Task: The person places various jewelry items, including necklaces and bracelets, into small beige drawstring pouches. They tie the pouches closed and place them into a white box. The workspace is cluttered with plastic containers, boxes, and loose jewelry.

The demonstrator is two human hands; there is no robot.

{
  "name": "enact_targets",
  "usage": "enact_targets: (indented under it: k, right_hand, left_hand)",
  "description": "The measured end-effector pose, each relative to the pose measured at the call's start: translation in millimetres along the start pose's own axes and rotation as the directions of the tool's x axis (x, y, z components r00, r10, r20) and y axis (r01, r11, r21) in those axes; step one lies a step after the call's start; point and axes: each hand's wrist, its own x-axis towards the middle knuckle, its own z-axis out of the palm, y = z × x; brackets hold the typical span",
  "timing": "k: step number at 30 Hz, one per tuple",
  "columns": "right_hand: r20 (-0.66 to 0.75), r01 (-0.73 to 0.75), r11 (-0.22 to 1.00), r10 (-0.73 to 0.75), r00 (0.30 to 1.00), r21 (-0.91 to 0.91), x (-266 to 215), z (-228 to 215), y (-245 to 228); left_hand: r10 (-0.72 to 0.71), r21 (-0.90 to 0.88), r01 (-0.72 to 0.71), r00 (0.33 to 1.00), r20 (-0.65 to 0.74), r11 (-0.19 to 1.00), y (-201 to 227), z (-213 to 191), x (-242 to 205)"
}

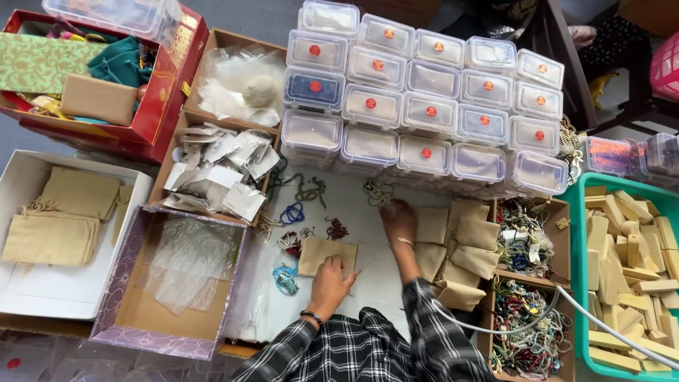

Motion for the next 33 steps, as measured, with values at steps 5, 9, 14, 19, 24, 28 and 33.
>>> enact_targets:
  k: [5,9,14,19,24,28,33]
  right_hand:
    - [-0.014,-0.305,0.897,0.317,0.948,-0.319,36.5,30.8,-66.0]
    - [-0.107,-0.265,0.911,0.244,0.964,-0.315,30.1,45.2,-62.5]
    - [-0.015,0.140,0.975,-0.145,0.989,-0.169,-2.5,48.2,29.2]
    - [0.092,-0.110,0.990,0.102,0.990,0.089,-38.8,-23.3,31.1]
    - [0.611,-0.677,0.082,0.362,0.704,0.731,-67.5,-58.3,52.8]
    - [0.649,-0.676,-0.057,0.348,0.677,0.735,-77.1,-118.1,11.4]
    - [0.631,-0.611,-0.464,-0.136,0.764,0.641,-90.4,-128.0,-7.6]
  left_hand:
    - [-0.073,0.159,0.075,0.997,-0.020,0.984,29.7,4.3,19.1]
    - [-0.087,0.152,0.100,0.992,-0.090,0.983,4.3,38.5,23.2]
    - [-0.097,0.010,0.099,0.990,-0.098,0.995,-3.2,22.0,18.0]
    - [-0.112,-0.273,0.080,0.988,-0.105,0.959,38.5,-25.9,7.2]
    - [-0.081,-0.520,0.054,0.996,-0.031,0.853,84.4,-64.2,-6.9]
    - [-0.065,-0.480,0.031,0.996,-0.054,0.877,79.9,-47.2,-3.2]
    - [-0.037,-0.506,0.038,0.999,0.013,0.862,84.1,-29.8,1.6]
